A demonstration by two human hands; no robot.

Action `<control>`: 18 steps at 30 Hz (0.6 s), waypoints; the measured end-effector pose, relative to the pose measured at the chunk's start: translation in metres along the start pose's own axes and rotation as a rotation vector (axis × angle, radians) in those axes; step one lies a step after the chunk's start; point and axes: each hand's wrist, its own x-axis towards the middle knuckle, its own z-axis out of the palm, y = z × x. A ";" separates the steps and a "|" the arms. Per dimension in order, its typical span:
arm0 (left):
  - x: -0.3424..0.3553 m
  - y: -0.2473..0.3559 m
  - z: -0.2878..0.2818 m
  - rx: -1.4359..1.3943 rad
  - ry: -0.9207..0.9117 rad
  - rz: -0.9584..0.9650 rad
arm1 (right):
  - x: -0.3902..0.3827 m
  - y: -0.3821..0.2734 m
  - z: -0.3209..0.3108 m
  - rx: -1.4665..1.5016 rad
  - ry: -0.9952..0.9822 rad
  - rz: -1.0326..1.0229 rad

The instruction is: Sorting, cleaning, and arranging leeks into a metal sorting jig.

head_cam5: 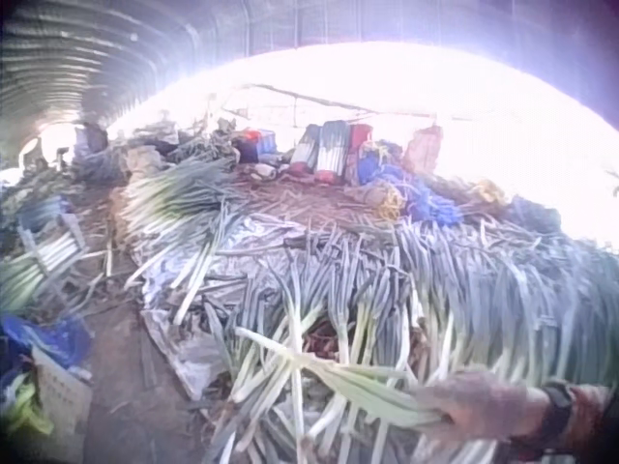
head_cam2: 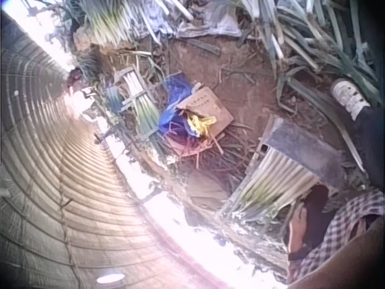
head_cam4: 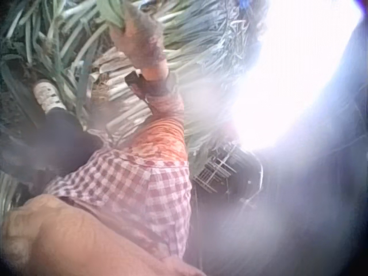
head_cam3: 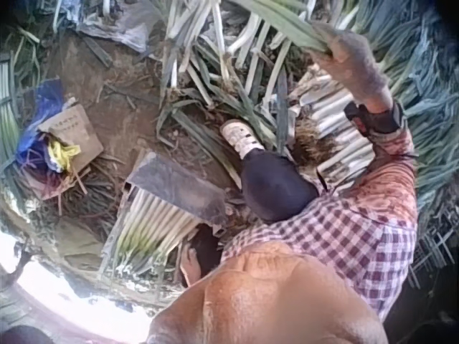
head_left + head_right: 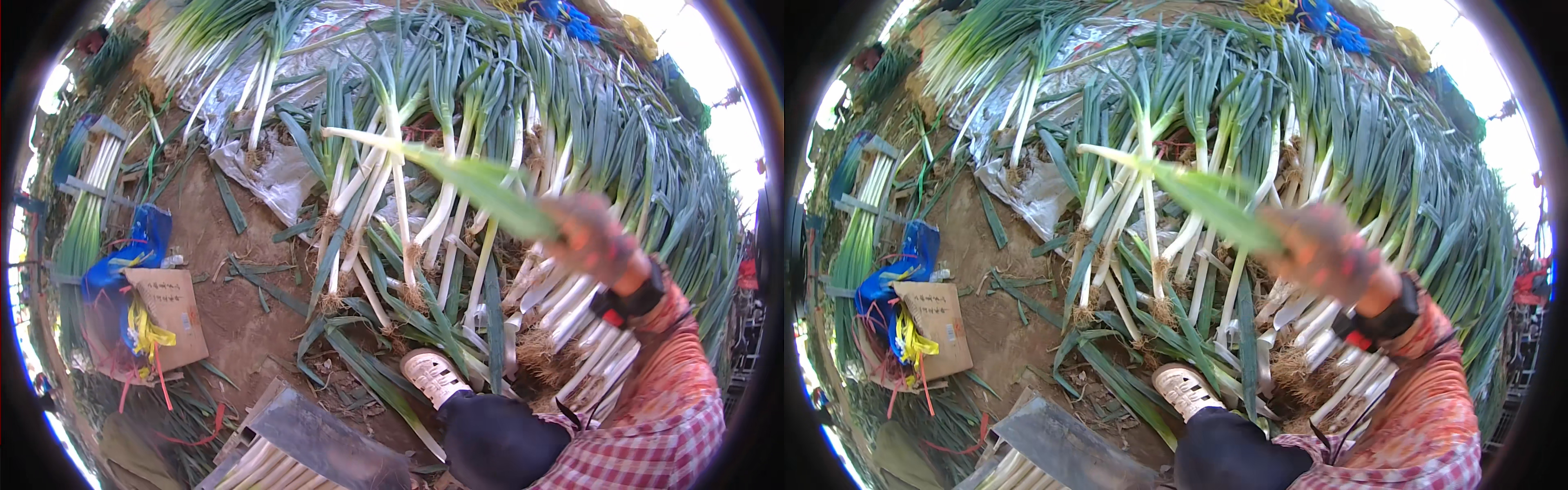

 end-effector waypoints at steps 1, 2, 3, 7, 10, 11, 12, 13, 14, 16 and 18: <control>0.001 0.016 -0.001 0.005 -0.012 0.012 | 0.003 0.020 -0.020 -0.210 0.119 0.022; 0.001 0.022 -0.005 0.024 -0.021 0.034 | 0.012 0.059 -0.025 -0.174 0.491 0.001; 0.000 0.019 -0.005 -0.001 0.000 0.087 | 0.036 0.068 -0.048 -0.131 0.494 0.442; 0.019 -0.012 0.003 -0.028 -0.005 0.149 | 0.066 0.210 -0.094 -0.713 0.836 0.652; 0.012 -0.002 0.002 -0.066 -0.044 0.052 | 0.091 0.169 0.025 -0.283 0.500 0.541; 0.014 -0.002 0.002 -0.065 -0.059 0.040 | 0.091 0.155 0.073 -0.236 0.129 0.591; 0.015 -0.002 0.003 -0.068 -0.060 0.029 | 0.093 0.140 0.121 -0.183 -0.201 0.606; 0.016 -0.004 0.003 -0.043 -0.073 0.034 | 0.095 0.115 0.159 -0.091 -0.430 0.682; 0.016 -0.007 0.003 -0.017 -0.082 0.040 | 0.087 0.097 0.199 0.006 -0.504 0.818; 0.014 -0.009 0.005 -0.005 -0.089 0.024 | 0.081 0.080 0.253 0.645 -0.312 1.194; 0.014 -0.007 0.006 -0.017 -0.097 -0.018 | 0.085 0.076 0.281 0.900 -0.101 1.355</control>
